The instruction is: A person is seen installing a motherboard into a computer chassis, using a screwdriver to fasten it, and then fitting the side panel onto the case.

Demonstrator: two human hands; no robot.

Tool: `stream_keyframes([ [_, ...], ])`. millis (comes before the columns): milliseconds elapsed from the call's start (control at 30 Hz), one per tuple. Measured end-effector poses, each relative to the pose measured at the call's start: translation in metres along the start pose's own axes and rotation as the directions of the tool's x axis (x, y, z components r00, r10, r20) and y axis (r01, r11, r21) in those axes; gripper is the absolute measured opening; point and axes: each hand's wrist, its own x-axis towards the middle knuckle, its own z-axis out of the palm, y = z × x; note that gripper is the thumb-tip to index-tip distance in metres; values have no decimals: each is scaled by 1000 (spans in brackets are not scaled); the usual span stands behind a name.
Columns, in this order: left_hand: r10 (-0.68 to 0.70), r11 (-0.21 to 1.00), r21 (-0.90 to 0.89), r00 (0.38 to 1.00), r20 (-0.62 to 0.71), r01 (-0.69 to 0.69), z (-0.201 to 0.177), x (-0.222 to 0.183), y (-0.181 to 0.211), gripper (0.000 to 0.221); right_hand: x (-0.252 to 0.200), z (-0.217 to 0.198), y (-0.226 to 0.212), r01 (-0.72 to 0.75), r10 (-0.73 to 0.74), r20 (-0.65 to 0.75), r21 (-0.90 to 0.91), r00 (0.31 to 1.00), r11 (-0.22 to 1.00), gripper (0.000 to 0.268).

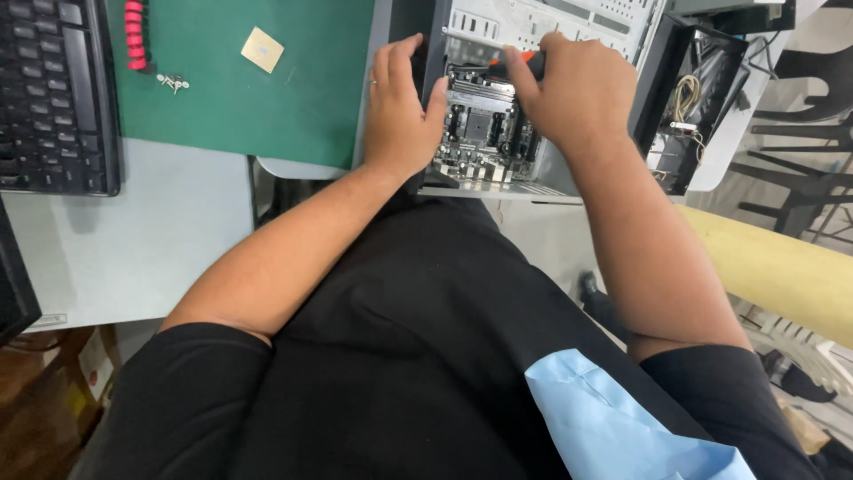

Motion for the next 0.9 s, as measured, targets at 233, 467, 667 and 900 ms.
stream_keyframes([
  [233,54,998,-35,998,-13,-55,-4,2,6,37,-11,3,53,-43,64,-65,281,996,959,63],
  [467,310,934,177,950,27,-310,-8,-1,64,25,-79,9,111,-157,372,-95,790,923,593,47],
  [667,-590,743,-292,795,137,602,95,15,-14,18,-107,105,152,43,706,299,905,642,-423,38],
  [900,-720,641,-308,690,76,703,114,18,-51,48,-123,192,145,-53,531,574,709,623,-703,44],
])
